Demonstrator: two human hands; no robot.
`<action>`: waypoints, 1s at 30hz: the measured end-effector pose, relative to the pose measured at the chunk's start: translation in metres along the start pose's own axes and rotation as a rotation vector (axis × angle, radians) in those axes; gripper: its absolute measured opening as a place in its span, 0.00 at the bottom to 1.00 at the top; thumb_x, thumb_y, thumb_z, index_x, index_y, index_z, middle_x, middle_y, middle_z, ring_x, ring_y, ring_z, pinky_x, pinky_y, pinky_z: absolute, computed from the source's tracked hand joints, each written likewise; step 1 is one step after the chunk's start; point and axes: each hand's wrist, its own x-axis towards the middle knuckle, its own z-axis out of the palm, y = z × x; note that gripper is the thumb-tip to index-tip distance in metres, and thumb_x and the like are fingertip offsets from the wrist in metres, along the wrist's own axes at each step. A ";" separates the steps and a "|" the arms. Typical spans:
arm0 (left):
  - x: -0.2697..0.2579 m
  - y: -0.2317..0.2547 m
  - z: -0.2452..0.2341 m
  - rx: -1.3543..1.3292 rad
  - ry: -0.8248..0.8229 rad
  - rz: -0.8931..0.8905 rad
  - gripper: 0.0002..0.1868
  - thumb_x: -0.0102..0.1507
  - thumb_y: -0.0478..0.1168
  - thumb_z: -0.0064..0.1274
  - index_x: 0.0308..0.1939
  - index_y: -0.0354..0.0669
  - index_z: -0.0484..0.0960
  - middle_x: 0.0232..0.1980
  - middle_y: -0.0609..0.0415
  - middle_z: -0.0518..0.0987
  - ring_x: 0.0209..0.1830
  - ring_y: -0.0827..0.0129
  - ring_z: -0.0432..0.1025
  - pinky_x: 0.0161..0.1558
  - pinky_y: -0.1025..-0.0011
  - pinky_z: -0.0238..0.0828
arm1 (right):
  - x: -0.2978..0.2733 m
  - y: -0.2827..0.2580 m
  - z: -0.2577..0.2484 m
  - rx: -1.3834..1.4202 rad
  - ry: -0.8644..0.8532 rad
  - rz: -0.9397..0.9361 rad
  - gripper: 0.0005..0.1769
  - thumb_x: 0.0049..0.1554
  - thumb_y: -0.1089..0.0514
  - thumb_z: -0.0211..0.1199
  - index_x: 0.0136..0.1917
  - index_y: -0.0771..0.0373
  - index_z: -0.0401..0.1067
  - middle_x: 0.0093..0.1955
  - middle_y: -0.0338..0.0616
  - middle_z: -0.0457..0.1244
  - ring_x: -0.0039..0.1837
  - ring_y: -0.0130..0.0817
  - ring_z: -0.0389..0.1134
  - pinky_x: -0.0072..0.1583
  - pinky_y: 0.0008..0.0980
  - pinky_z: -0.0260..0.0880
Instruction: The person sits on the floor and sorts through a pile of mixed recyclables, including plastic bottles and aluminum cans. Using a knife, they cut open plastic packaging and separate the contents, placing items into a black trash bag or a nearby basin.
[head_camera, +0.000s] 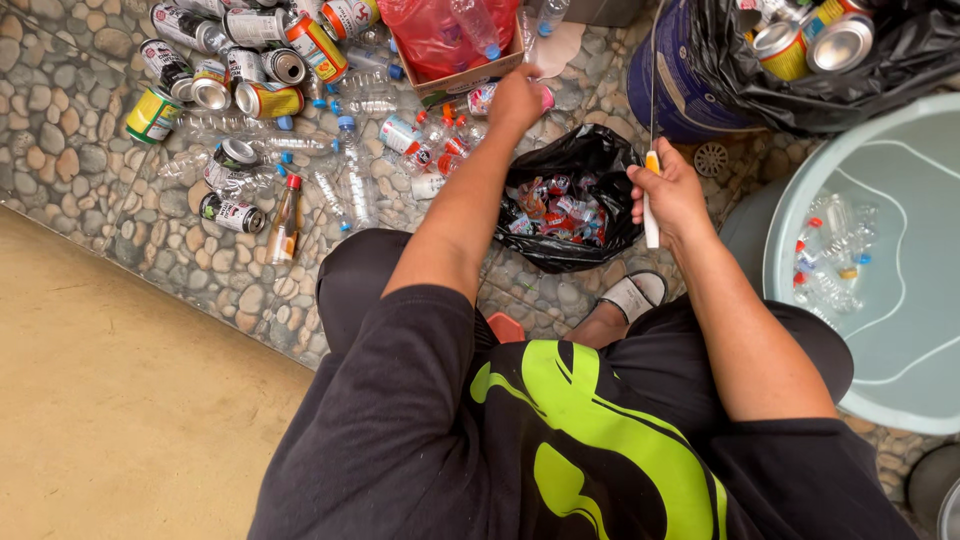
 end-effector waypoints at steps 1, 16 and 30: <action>-0.001 -0.016 -0.015 0.172 0.006 0.066 0.20 0.62 0.38 0.55 0.59 0.52 0.81 0.54 0.48 0.82 0.54 0.53 0.78 0.57 0.59 0.74 | -0.001 -0.004 0.005 -0.005 0.005 0.002 0.49 0.63 0.64 0.60 0.88 0.55 0.36 0.33 0.37 0.60 0.27 0.25 0.58 0.29 0.27 0.63; 0.057 -0.058 0.055 0.918 -0.163 0.393 0.26 0.68 0.40 0.41 0.72 0.55 0.68 0.70 0.49 0.67 0.66 0.57 0.64 0.60 0.52 0.64 | 0.039 0.001 0.024 -0.142 0.005 0.068 0.49 0.61 0.64 0.59 0.86 0.50 0.36 0.34 0.40 0.61 0.27 0.26 0.58 0.29 0.28 0.61; 0.071 0.041 -0.012 0.312 -0.154 0.416 0.48 0.46 0.42 0.71 0.68 0.50 0.65 0.64 0.43 0.68 0.56 0.46 0.72 0.51 0.46 0.70 | 0.057 -0.002 0.013 0.123 -0.116 0.035 0.39 0.65 0.64 0.51 0.86 0.60 0.43 0.47 0.44 0.70 0.31 0.25 0.65 0.33 0.25 0.69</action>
